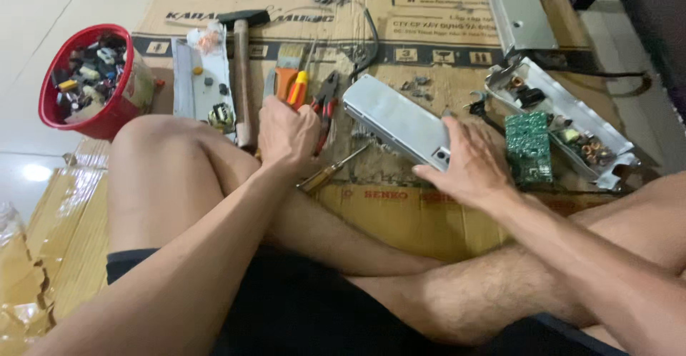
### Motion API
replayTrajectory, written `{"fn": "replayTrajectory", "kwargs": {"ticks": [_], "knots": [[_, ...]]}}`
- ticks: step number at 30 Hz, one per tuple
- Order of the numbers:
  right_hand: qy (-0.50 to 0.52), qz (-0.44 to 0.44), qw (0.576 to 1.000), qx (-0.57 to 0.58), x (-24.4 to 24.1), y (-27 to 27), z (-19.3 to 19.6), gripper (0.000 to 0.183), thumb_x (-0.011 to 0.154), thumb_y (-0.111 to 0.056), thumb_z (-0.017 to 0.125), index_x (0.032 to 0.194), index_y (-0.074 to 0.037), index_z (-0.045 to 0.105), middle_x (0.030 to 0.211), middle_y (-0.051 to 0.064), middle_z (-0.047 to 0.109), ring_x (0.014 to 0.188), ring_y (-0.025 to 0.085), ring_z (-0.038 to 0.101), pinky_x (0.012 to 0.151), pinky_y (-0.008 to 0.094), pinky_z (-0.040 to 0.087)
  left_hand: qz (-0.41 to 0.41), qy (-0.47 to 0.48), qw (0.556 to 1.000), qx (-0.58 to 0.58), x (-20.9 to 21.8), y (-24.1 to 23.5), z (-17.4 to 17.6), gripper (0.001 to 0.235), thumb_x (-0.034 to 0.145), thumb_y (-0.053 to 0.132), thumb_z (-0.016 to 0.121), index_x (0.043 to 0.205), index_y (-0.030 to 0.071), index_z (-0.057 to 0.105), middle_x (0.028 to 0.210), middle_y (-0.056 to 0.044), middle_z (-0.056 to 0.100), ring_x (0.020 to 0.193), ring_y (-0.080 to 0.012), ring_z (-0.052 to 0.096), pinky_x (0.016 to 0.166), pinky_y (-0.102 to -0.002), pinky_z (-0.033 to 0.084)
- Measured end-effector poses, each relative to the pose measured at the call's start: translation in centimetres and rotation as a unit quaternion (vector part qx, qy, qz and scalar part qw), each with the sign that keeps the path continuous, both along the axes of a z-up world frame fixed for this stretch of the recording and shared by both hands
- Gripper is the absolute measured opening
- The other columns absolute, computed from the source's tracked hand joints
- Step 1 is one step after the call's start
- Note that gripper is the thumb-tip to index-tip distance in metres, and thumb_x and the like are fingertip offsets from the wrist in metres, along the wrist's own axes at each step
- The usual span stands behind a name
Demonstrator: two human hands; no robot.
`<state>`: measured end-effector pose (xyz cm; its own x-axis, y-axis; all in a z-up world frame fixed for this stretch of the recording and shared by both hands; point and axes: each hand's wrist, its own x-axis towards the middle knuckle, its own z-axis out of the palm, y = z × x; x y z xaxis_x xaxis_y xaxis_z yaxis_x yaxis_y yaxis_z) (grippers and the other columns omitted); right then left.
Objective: The person sits on the floor and uses a hammer and screwdriver to pry and remove components from a silver metal casing. They repeatedly strike the casing and use the screwdriver to extract small parts, placing them into a red bucket.
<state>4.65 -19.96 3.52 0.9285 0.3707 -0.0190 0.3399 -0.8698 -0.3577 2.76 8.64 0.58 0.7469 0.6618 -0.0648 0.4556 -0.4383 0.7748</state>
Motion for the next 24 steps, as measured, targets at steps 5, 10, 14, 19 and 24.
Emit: {"fn": "replayTrajectory", "kwargs": {"ticks": [5,10,14,19,24], "knots": [[-0.017,0.034,0.999,-0.038,2.2,-1.4,-1.6,0.1,0.07,-0.05,0.086,0.149,-0.006,0.043,0.134,0.022,0.056,0.129,0.042,0.052,0.104,0.059,0.041,-0.147,-0.028,0.988,0.041,-2.9,-2.2,1.7,0.023,0.084,0.016,0.053,0.102,0.006,0.063,0.103,-0.025,0.067,0.111,-0.0466,0.065,0.095,-0.057,0.052],[-0.057,0.056,0.996,-0.034,0.4,0.8,0.1,0.087,0.076,-0.053,0.078,0.148,-0.012,0.05,0.15,0.014,0.047,0.139,0.039,0.042,0.106,0.067,0.033,-0.204,0.065,0.975,0.056,-3.2,-4.4,3.9,0.033,0.087,0.036,0.061,0.117,0.023,0.057,0.115,-0.013,0.072,0.114,-0.034,0.068,0.098,-0.048,0.054],[-0.129,0.214,0.968,0.022,-1.4,2.2,-0.6,0.048,0.092,-0.022,0.069,0.137,-0.012,0.058,0.111,0.01,0.065,0.107,0.028,0.064,0.09,0.049,0.054,-0.26,0.03,0.951,-0.166,-3.9,-7.5,3.8,0.035,0.09,0.035,0.072,0.107,0.005,0.068,0.084,-0.012,0.076,0.064,-0.0159,0.074,0.065,-0.033,0.057],[-0.082,0.242,0.963,0.085,-2.0,2.9,1.7,0.045,0.091,-0.01,0.07,0.133,-0.001,0.059,0.105,0.015,0.067,0.102,0.033,0.071,0.088,0.048,0.059,-0.263,-0.044,0.907,-0.326,-2.6,-7.8,2.3,0.048,0.076,0.032,0.082,0.101,-0.007,0.068,0.074,-0.016,0.072,0.057,-0.0166,0.07,0.05,-0.023,0.051],[-0.091,0.223,0.964,0.115,-0.3,3.8,2.2,0.023,0.095,-0.009,0.068,0.116,-0.001,0.07,0.098,0.014,0.069,0.09,0.03,0.071,0.084,0.044,0.059,-0.238,-0.013,0.93,-0.279,-2.1,-7.5,4.9,0.065,0.067,0.04,0.086,0.119,0.006,0.066,0.085,-0.009,0.074,0.062,-0.0165,0.075,0.056,-0.023,0.054]]}}
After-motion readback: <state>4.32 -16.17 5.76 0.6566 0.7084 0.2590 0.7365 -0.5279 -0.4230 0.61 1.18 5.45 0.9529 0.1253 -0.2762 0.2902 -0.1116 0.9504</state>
